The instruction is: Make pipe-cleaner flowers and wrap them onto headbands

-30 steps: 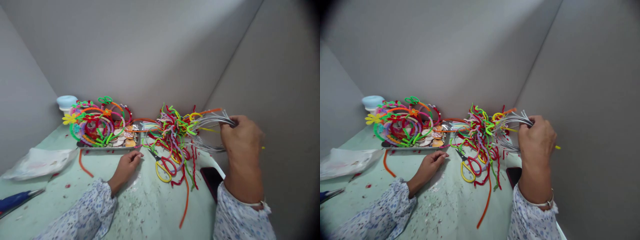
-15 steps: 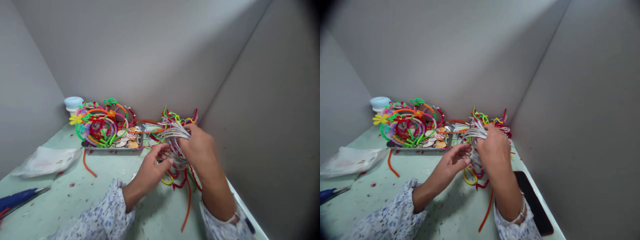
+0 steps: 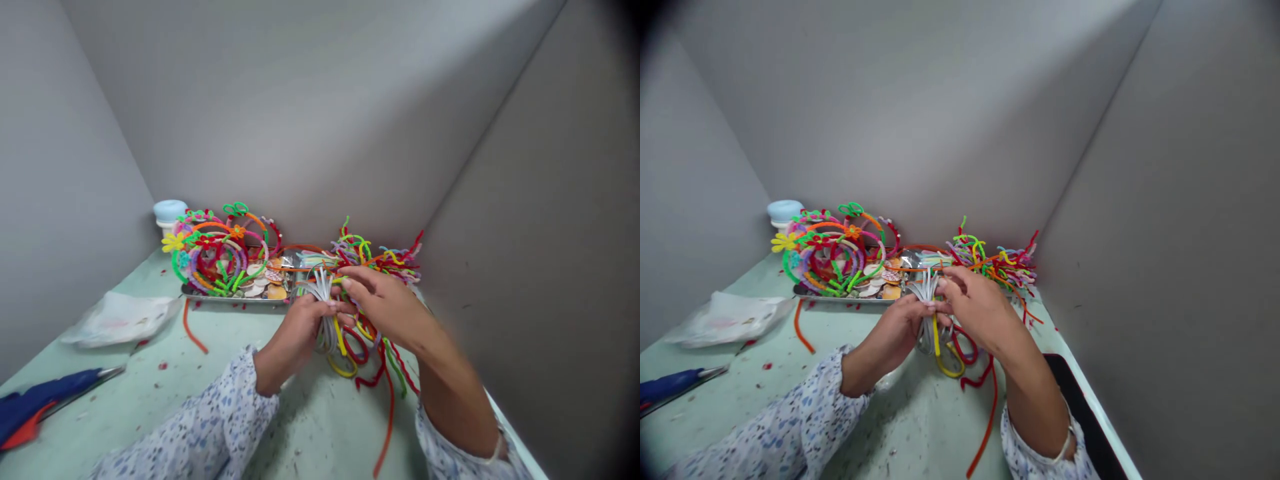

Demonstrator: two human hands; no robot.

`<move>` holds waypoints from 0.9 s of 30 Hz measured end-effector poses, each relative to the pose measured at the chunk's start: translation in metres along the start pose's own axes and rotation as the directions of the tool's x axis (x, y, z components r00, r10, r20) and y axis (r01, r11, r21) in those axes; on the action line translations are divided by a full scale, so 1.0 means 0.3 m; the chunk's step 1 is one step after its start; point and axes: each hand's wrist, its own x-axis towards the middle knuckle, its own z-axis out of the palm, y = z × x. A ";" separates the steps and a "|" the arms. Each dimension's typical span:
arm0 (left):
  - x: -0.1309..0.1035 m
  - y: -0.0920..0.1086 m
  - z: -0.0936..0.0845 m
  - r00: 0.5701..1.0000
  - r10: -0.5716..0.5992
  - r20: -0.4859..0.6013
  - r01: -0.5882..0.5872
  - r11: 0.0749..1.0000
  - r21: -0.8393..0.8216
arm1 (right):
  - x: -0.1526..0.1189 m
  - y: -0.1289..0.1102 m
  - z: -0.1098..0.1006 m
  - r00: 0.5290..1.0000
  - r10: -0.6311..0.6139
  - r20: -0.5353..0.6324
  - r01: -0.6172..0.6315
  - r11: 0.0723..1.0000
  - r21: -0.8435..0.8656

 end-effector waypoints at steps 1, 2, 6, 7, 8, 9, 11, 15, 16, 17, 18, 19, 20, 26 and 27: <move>-0.002 0.007 -0.004 1.000 -0.028 0.007 0.028 1.000 -0.011 | 0.009 0.013 -0.004 1.000 0.006 -0.019 -0.007 0.998 -0.060; -0.004 0.014 -0.010 0.999 -0.038 0.011 0.038 0.999 -0.022 | 0.019 0.030 -0.005 0.999 0.022 -0.043 -0.027 0.993 -0.113; -0.006 0.045 -0.035 0.997 0.010 0.080 -0.004 0.998 -0.069 | 0.071 0.134 0.012 0.985 0.072 -0.158 -0.112 0.957 -0.266; -0.006 0.054 -0.040 0.994 0.008 0.106 0.000 0.997 -0.074 | 0.085 0.164 0.019 0.980 0.072 -0.187 -0.126 0.947 -0.295; -0.008 0.064 -0.043 0.992 0.003 0.129 0.006 0.997 -0.073 | 0.098 0.192 0.028 0.975 0.069 -0.210 -0.134 0.940 -0.313; -0.010 0.075 -0.046 0.990 0.007 0.143 0.003 0.997 -0.072 | 0.108 0.218 0.037 0.974 0.057 -0.217 -0.127 0.938 -0.322; -0.016 0.098 -0.048 0.983 0.013 0.181 -0.002 0.998 -0.062 | 0.123 0.257 0.057 0.976 0.036 -0.215 -0.107 0.938 -0.330; -0.028 0.134 -0.049 0.985 0.047 0.165 -0.044 0.999 -0.023 | 0.129 0.289 0.092 0.980 -0.045 -0.195 -0.037 0.916 -0.399; -0.031 0.141 -0.051 0.986 0.053 0.157 -0.051 0.999 -0.017 | 0.129 0.293 0.096 0.981 -0.051 -0.189 -0.035 0.905 -0.424; -0.032 0.147 -0.053 0.987 0.061 0.149 -0.060 0.998 -0.012 | 0.130 0.297 0.098 0.983 -0.045 -0.181 -0.041 0.893 -0.448; -0.032 0.154 -0.056 0.987 0.071 0.143 -0.071 0.997 -0.006 | 0.130 0.304 0.097 0.985 -0.029 -0.172 -0.056 0.881 -0.470; -0.032 0.162 -0.061 0.987 0.083 0.137 -0.084 0.996 0.003 | 0.131 0.312 0.094 0.986 -0.006 -0.166 -0.077 0.868 -0.491; -0.031 0.169 -0.066 0.987 0.098 0.129 -0.101 0.995 0.013 | 0.132 0.322 0.089 0.986 0.023 -0.167 -0.106 0.853 -0.511; -0.026 0.219 -0.097 0.985 0.170 0.025 -0.171 0.985 0.022 | 0.134 0.368 0.058 0.957 0.162 -0.241 -0.274 0.780 -0.563; -0.027 0.226 -0.099 0.984 0.181 0.008 -0.181 0.983 0.018 | 0.133 0.370 0.056 0.951 0.185 -0.248 -0.296 0.776 -0.557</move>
